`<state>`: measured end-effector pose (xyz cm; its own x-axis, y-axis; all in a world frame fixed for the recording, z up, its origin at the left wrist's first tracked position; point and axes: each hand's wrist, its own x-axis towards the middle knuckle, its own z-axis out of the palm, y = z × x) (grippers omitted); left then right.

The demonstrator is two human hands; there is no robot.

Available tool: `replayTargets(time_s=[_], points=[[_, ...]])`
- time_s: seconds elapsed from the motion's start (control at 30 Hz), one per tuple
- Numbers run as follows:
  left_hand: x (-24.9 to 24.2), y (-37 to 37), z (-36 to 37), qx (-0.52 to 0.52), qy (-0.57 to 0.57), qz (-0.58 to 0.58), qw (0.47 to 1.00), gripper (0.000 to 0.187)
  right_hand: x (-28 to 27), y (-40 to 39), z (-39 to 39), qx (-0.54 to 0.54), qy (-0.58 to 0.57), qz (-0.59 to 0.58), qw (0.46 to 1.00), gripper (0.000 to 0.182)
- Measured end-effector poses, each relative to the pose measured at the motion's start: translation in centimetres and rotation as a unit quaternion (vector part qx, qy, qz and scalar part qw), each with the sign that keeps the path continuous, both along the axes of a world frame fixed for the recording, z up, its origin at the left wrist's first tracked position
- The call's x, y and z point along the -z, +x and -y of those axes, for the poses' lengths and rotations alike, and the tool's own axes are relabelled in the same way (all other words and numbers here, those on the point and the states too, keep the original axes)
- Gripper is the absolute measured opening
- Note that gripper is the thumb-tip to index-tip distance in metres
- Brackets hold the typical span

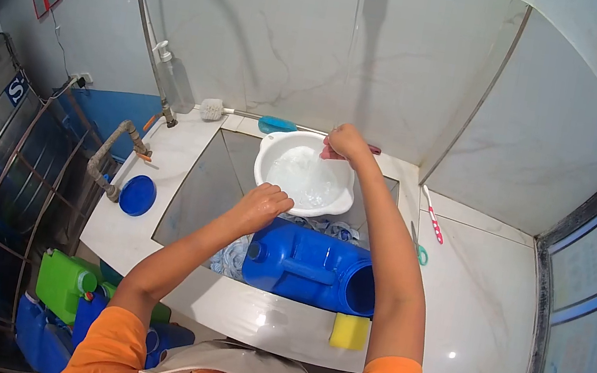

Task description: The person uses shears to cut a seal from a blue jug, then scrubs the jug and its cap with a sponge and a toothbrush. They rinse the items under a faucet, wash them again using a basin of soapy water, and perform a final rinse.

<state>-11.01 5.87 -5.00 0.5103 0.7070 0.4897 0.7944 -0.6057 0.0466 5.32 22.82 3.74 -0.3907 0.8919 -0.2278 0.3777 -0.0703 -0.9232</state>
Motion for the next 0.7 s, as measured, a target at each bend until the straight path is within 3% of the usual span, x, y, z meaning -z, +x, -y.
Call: replayTargets(time_s=[0.27, 0.33, 0.37, 0.43, 0.6, 0.7], points=[[-1.3, 0.4, 0.4, -0.002, 0.011, -0.004, 1.0, 0.007, 0.4, 1.3, -0.5, 0.002, 0.043, 0.045, 0.998, 0.02], [-1.6, 0.6, 0.1, 0.004, 0.015, 0.013, 1.0, 0.006, 0.0, 2.6, 0.4, 0.028, 0.173, 0.116, 0.978, 0.023], [-1.7, 0.8, -0.1, 0.021, 0.013, 0.012, 1.0, 0.006, 0.1, 3.8, 1.1, 0.045, 0.169, 0.118, 0.978, 0.023], [-2.1, 1.0, -0.5, 0.012, 0.004, -0.006, 1.0, 0.005, 0.7, 6.6, 3.0, 0.069, 0.287, 0.124, 0.947, 0.027], [-3.4, 1.5, -1.2, 0.05, 0.021, 0.013, 0.998, 0.007, 2.3, 15.2, 11.5, 0.11, 0.188, 0.108, 0.97, 0.029], [-4.2, 1.4, -1.8, 0.07, 0.028, 0.018, 0.997, 0.012, 3.8, 18.6, 17.7, 0.172, 0.236, 0.13, 0.947, 0.028]])
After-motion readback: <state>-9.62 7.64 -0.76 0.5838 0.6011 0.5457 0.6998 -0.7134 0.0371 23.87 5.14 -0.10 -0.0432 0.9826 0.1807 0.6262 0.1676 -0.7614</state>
